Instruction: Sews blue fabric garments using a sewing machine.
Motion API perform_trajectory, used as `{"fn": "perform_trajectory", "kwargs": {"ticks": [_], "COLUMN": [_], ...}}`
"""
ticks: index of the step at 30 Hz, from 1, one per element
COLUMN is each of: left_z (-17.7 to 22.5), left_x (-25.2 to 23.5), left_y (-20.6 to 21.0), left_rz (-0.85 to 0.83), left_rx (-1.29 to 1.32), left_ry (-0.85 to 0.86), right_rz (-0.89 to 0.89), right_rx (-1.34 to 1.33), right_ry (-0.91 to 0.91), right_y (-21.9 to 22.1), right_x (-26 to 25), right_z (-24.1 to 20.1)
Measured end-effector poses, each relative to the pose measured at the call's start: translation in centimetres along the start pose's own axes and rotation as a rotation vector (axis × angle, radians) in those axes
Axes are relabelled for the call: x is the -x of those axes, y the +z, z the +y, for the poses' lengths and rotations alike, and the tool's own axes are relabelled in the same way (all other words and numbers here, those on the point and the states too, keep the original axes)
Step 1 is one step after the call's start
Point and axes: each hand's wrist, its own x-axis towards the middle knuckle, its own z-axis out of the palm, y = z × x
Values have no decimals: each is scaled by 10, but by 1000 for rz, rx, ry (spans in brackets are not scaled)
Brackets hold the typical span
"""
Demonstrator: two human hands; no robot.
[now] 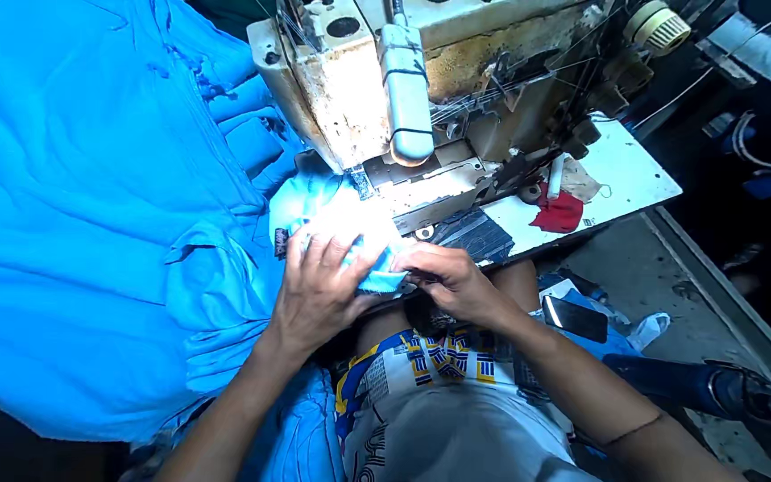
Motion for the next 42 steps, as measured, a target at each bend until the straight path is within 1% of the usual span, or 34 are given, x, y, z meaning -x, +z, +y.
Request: {"fn": "perform_trajectory", "kwargs": {"ticks": [2,4,6,13,17,23,28,31,33,34,36,38,40,42], "left_z": [-11,-21,-22,-16,-19,-35,-59,-69,-72,-72,-72,-77,-77,-66], "left_x": [1,0,-4,-5,-9,-25,-39,-41,-41,-41,-38,-31,-26,-24], "left_y": [17,23,19,6,4,2,7,6,-3,-11,-31,-49,-68,-82], "left_rz": [-11,51,58,-16,-16,-7,4,0,-42,-91,-222,-290,-302,-240], "left_rx": [-86,-117,-126,-107,-103,-135,-123,-89,-35,-5,0,-35,-37,37], "left_ry": [5,20,29,26,14,30,85,102,104,86,-14,-72,-70,-12], "right_rz": [33,40,45,87,109,191,218,245,253,251,251,250,226,152], "right_rx": [-16,-28,-58,-170,-193,-204,-178,-172,-177,-182,-171,-134,-103,-59], "right_ry": [34,67,92,147,182,245,213,215,210,202,180,161,144,119], "right_y": [3,5,6,12,12,15,18,20,19,19,19,18,16,10], "right_x": [5,8,10,17,16,-2,-27,-39,-44,-46,-47,-48,-47,-47], "right_z": [2,5,5,7,5,8,18,16,14,14,17,20,21,20]}}
